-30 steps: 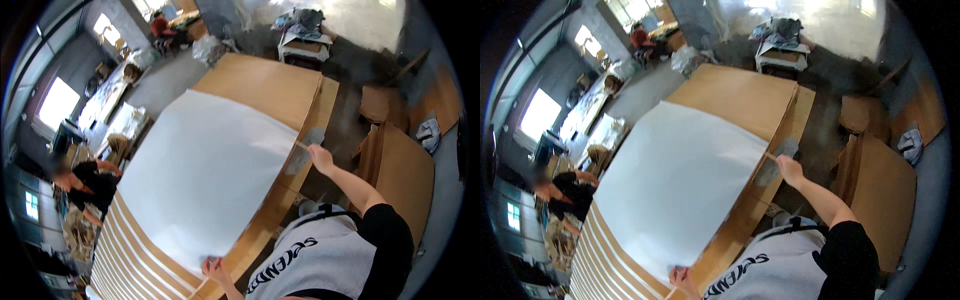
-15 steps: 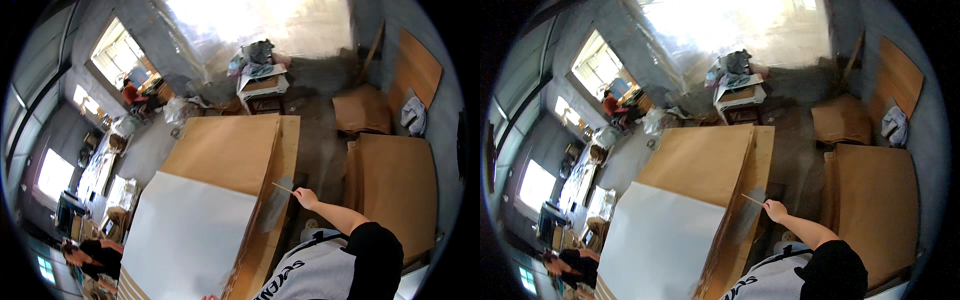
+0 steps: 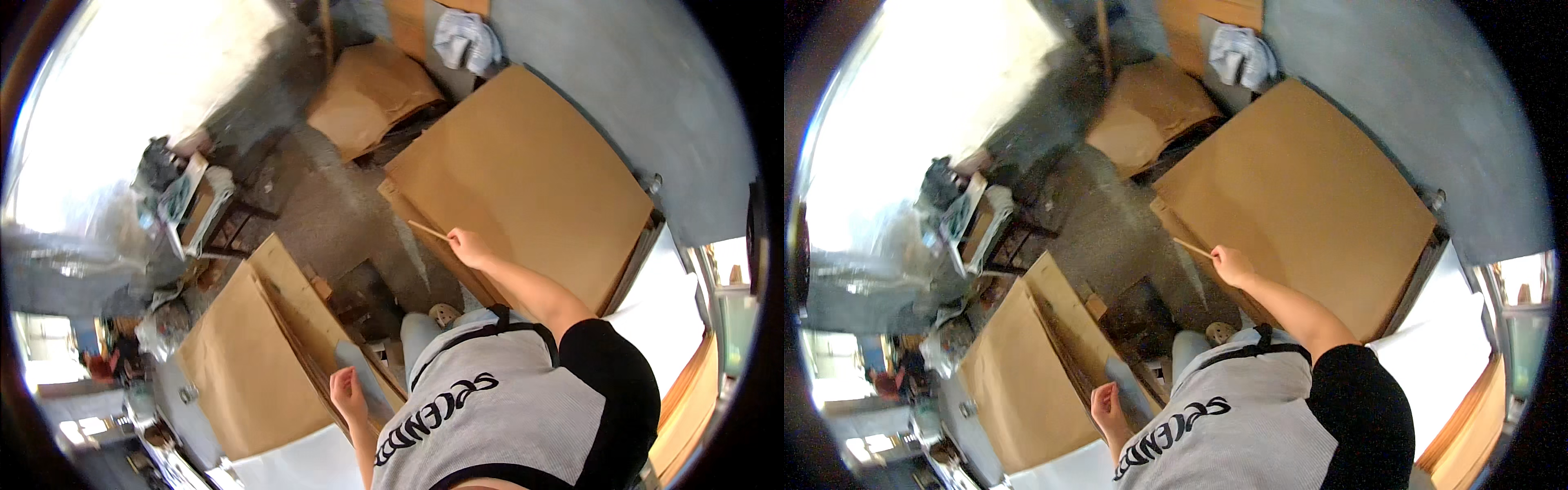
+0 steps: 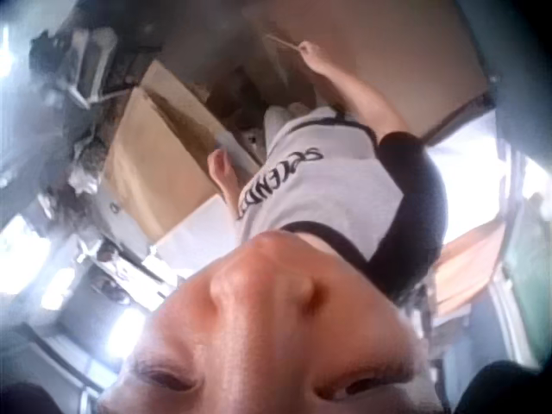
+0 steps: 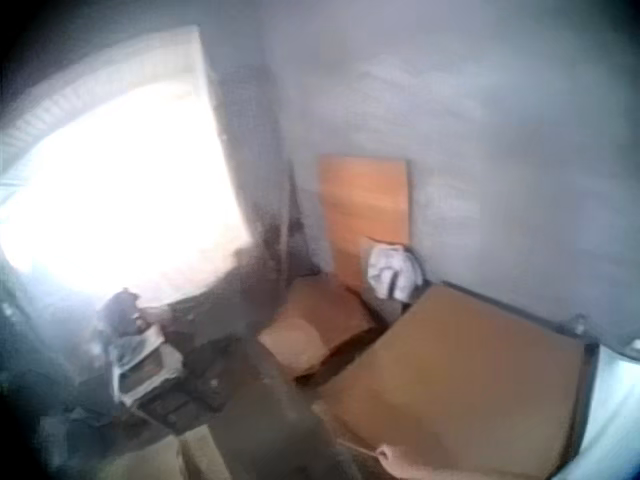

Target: The person repeatedly picks up large white paper sheets and places them onto a long wooden workbench. The person handles the sheets one at a time, aligning them on the surface. Other people are visible in the background working at the same bench.

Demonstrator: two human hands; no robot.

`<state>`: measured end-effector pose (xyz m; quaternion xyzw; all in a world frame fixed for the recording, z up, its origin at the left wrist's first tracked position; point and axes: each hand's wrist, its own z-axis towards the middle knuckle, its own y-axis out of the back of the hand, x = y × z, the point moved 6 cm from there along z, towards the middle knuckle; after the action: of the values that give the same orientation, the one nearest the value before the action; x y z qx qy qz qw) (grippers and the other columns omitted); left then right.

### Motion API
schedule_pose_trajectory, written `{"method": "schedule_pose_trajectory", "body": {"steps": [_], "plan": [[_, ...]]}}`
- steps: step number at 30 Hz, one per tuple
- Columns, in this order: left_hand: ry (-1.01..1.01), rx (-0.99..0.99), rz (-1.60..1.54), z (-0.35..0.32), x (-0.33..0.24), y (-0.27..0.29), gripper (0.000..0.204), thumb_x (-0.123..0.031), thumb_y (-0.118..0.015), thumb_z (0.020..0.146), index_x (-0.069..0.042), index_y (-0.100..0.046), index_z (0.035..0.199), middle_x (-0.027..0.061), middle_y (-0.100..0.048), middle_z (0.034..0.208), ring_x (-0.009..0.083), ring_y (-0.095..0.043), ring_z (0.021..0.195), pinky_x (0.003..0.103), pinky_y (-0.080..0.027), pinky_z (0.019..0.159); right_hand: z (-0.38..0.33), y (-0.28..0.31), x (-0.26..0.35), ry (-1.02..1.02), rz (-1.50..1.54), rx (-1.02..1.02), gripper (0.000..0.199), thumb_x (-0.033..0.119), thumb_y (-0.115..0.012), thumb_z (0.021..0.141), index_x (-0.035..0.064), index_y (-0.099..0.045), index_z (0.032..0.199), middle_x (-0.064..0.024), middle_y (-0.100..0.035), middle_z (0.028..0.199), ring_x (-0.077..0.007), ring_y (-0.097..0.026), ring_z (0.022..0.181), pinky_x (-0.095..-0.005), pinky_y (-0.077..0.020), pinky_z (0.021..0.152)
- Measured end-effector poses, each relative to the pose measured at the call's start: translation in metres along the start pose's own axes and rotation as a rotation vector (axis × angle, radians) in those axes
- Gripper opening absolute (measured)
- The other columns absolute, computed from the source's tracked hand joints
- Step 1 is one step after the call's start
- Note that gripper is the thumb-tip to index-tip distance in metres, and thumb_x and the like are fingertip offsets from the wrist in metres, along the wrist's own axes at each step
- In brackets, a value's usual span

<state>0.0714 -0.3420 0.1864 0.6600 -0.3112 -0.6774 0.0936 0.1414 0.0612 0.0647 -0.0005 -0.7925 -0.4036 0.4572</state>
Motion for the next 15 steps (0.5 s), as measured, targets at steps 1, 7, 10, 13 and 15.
{"method": "schedule_pose_trajectory", "body": {"steps": [1,7,10,13,15], "plan": [[-0.011,0.106,0.009,0.027,-0.002,-0.014,0.006,-0.004,-0.055,0.079,-0.001,-0.058,0.084,0.0059,-0.053,0.078,0.0129,-0.053,0.069,0.022,-0.044,0.061,0.007,0.009,-0.023,-0.033,0.057,-0.058,0.019,0.018,-0.046,0.081,0.0041,-0.053,0.093,-0.0143,-0.059,0.082,-0.0285,-0.056,0.073,-0.0371,-0.0442,0.063],[-0.143,0.676,0.074,0.174,-0.057,-0.144,0.009,-0.006,-0.055,0.08,-0.001,-0.057,0.087,0.0072,-0.054,0.08,0.0144,-0.055,0.069,0.023,-0.045,0.062,0.016,0.054,-0.107,-0.27,0.089,-0.407,0.016,0.014,-0.046,0.083,0.0092,-0.052,0.096,-0.0136,-0.058,0.072,-0.0257,-0.057,0.063,-0.0354,-0.0423,0.053],[-0.269,0.946,0.138,0.241,-0.087,-0.224,0.013,-0.008,-0.055,0.08,-0.001,-0.056,0.09,0.0078,-0.056,0.082,0.0161,-0.057,0.071,0.025,-0.046,0.063,0.022,0.082,-0.114,-0.489,0.074,-0.41,0.017,0.014,-0.046,0.083,0.0132,-0.053,0.099,-0.0135,-0.059,0.072,-0.0264,-0.056,0.059,-0.0353,-0.0418,0.049],[-0.463,1.089,0.232,0.302,-0.109,-0.292,0.017,-0.011,-0.056,0.078,-0.003,-0.056,0.093,0.0105,-0.057,0.086,0.0217,-0.058,0.072,0.029,-0.046,0.063,0.074,0.112,-0.093,-0.445,0.04,-0.492,0.024,0.015,-0.045,0.083,0.0176,-0.051,0.106,-0.011,-0.06,0.077,-0.026,-0.058,0.066,-0.0355,-0.0441,0.055],[-0.565,1.156,0.272,0.334,-0.133,-0.342,0.017,-0.013,-0.056,0.078,-0.004,-0.056,0.092,0.0107,-0.058,0.086,0.0233,-0.058,0.072,0.031,-0.046,0.063,0.115,0.134,-0.084,-0.575,-0.073,-0.417,0.026,0.016,-0.043,0.084,0.0206,-0.052,0.108,-0.01,-0.06,0.081,-0.0257,-0.058,0.071,-0.0361,-0.0445,0.056]]}}
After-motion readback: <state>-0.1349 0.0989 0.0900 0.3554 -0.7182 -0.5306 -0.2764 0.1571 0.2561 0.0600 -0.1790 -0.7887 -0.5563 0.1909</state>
